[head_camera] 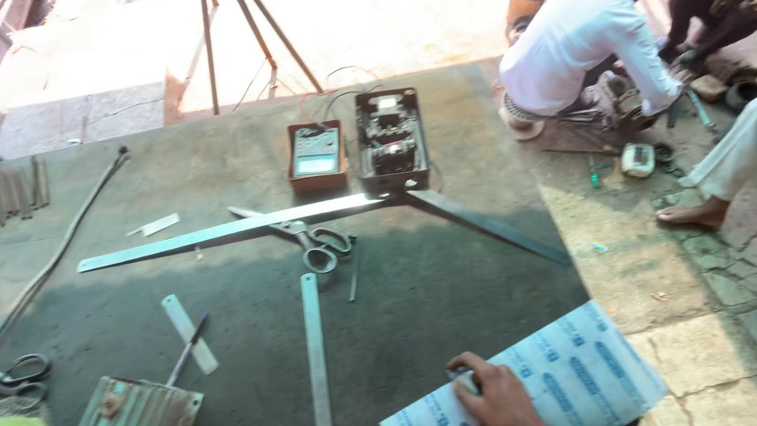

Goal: The person uses large shears to cut a sheet of white material with blue printed text into smaller rectangular pieces on a metal workbench. The person repeatedly positions the material and cuts along marked lines, separating the sheet into multiple pieces.

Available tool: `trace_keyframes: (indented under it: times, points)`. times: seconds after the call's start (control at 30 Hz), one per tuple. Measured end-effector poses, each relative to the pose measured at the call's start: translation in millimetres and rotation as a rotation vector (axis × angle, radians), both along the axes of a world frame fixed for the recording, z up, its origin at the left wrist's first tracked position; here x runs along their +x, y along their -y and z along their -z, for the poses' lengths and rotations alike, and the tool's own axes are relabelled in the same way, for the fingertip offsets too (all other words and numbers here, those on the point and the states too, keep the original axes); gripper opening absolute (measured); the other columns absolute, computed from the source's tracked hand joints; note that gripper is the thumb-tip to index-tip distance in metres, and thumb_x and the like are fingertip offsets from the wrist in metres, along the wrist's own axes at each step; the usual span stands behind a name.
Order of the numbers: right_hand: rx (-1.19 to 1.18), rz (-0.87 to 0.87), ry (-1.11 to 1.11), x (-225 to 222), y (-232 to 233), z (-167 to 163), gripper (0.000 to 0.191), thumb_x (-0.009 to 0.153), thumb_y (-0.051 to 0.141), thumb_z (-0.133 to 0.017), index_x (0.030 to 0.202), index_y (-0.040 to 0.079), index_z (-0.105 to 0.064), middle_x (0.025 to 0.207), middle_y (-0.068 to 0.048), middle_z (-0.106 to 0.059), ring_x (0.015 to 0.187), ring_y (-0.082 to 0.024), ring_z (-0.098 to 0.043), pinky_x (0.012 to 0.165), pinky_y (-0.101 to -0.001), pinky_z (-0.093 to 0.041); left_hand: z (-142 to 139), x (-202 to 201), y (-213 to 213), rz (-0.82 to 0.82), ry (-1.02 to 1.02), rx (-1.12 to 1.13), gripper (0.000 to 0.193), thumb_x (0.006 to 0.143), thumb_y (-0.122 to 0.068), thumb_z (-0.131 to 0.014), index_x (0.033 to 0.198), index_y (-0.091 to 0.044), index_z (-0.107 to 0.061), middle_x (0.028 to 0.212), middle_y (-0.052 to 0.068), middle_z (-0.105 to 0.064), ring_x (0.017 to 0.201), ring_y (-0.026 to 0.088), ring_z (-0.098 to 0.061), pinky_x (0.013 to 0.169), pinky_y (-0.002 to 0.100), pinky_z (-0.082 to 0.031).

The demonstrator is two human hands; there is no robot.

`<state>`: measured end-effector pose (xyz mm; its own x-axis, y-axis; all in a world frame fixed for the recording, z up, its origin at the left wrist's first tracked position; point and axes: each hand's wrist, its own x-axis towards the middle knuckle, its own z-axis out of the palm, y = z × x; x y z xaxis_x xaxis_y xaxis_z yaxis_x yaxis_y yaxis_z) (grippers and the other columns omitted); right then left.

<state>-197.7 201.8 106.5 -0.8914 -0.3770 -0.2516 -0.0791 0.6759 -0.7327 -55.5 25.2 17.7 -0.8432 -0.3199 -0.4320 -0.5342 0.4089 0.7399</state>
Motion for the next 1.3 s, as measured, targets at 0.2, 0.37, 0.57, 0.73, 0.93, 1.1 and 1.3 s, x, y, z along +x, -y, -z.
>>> trace_keyframes:
  times: [0.2, 0.37, 0.57, 0.73, 0.93, 1.1, 1.3]
  points:
    - [-0.233, -0.023, 0.467, -20, -30, -15, 0.027, 0.097, 0.016, -0.064, 0.122, 0.009, -0.068, 0.067, -0.006, -0.069, 0.051, -0.011, -0.061, 0.043, -0.0290, -0.049, -6, 0, -19, -0.066, -0.029, 0.190, 0.041, 0.080, -0.017, -0.080, 0.120, -0.018, -0.070, 0.108, 0.009, -0.077, 0.105, 0.020, -0.073, 0.097, 0.037, -0.053]
    - [-0.264, -0.100, 0.367, -10, -39, -10, 0.027, 0.098, 0.016, -0.061, 0.123, 0.008, -0.070, 0.071, -0.006, -0.071, 0.052, -0.010, -0.063, 0.045, -0.0279, -0.052, -49, 26, -39, -0.087, -0.104, 0.181, 0.054, 0.076, -0.008, -0.086, 0.127, -0.013, -0.070, 0.122, 0.015, -0.075, 0.119, 0.023, -0.069, 0.108, 0.039, -0.049]
    - [-0.146, -0.241, 0.250, -33, -30, -16, 0.030, 0.100, 0.021, -0.061, 0.127, 0.011, -0.070, 0.088, -0.009, -0.077, 0.058, -0.010, -0.068, 0.051, -0.0269, -0.057, -115, 25, -66, -0.248, -0.302, 0.007, 0.041, 0.078, 0.000, -0.076, 0.118, -0.008, -0.076, 0.114, 0.014, -0.078, 0.110, 0.025, -0.075, 0.095, 0.038, -0.059]
    - [-0.286, -0.089, 0.178, -82, -17, -43, 0.062, 0.101, 0.024, -0.054, 0.158, 0.024, -0.031, 0.127, -0.014, -0.064, 0.061, -0.018, -0.071, 0.053, -0.0342, -0.061, -131, 2, -57, -0.300, -0.454, -0.082, 0.046, 0.078, 0.002, -0.076, 0.122, -0.011, -0.075, 0.117, 0.015, -0.077, 0.109, 0.027, -0.074, 0.094, 0.037, -0.057]
    - [-0.355, 0.021, -0.258, -76, -88, -27, 0.039, 0.099, 0.005, -0.055, 0.137, 0.004, -0.059, 0.119, -0.015, -0.072, 0.070, -0.018, -0.071, 0.058, -0.0317, -0.058, -112, -14, -21, -0.378, -0.445, -0.058, 0.046, 0.080, 0.003, -0.076, 0.124, -0.013, -0.075, 0.112, 0.014, -0.079, 0.101, 0.020, -0.077, 0.086, 0.032, -0.060]
    - [-0.157, 0.097, -0.531, -34, -159, -10, 0.023, 0.093, 0.004, -0.065, 0.115, 0.001, -0.071, 0.105, -0.015, -0.072, 0.086, -0.027, -0.070, 0.072, -0.0377, -0.056, -110, -17, 3, -0.309, -0.459, -0.034, 0.047, 0.080, 0.003, -0.077, 0.125, -0.009, -0.074, 0.114, 0.014, -0.079, 0.099, 0.019, -0.076, 0.084, 0.030, -0.060]
    - [0.100, -0.004, -0.684, 8, -183, 1, 0.022, 0.083, 0.005, -0.072, 0.105, 0.007, -0.074, 0.116, -0.013, -0.071, 0.112, -0.032, -0.061, 0.098, -0.0456, -0.043, -115, -9, 21, -0.231, -0.235, -0.051, 0.049, 0.079, -0.002, -0.081, 0.127, -0.008, -0.072, 0.110, 0.015, -0.078, 0.077, 0.020, -0.076, 0.062, 0.031, -0.060]
